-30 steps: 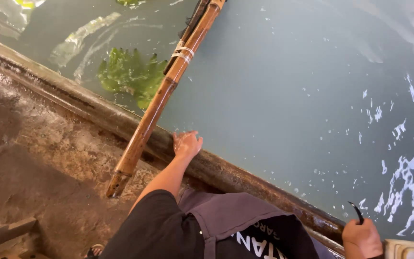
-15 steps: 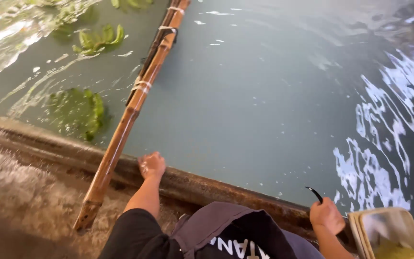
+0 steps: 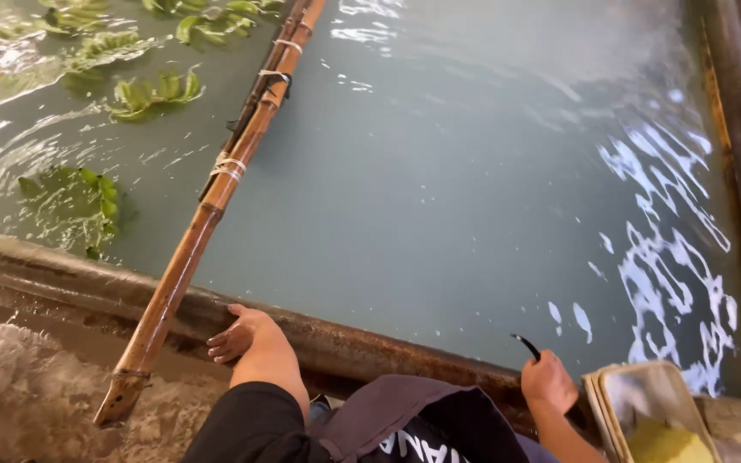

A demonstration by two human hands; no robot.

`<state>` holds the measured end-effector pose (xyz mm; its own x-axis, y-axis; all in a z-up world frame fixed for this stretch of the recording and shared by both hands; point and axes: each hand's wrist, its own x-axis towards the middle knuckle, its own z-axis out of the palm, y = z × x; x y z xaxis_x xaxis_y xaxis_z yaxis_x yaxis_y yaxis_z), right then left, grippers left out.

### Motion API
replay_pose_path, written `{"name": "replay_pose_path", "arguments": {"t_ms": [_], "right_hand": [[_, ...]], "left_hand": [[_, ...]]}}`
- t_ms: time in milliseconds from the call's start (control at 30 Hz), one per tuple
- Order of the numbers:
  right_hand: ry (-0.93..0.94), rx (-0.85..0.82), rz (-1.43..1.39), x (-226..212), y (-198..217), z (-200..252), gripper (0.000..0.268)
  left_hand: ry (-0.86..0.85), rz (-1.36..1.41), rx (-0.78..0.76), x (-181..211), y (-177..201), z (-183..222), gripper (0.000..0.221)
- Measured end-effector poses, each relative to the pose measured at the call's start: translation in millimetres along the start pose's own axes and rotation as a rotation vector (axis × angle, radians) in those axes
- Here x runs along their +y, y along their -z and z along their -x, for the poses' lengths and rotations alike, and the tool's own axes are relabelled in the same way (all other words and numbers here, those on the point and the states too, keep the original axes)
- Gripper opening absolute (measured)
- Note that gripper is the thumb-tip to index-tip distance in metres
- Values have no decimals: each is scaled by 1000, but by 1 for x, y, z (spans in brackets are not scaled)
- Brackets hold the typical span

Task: Washing and trimming bunches of green bananas in a large water tank.

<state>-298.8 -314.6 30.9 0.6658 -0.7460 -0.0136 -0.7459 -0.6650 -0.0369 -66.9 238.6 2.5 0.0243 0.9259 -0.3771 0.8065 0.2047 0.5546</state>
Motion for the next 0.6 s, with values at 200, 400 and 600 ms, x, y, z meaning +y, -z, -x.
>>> {"name": "replay_pose_path", "arguments": {"t_ms": [200, 400, 600], "right_hand": [[-14, 5, -6, -1, 2, -1, 30], [53, 115, 106, 8, -15, -8, 31], [-35, -68, 170, 11, -29, -17, 31]], "left_hand": [[62, -9, 43, 9, 0, 5, 101], [29, -18, 32, 7, -7, 1, 103], [37, 5, 77, 3, -20, -4, 106]]}}
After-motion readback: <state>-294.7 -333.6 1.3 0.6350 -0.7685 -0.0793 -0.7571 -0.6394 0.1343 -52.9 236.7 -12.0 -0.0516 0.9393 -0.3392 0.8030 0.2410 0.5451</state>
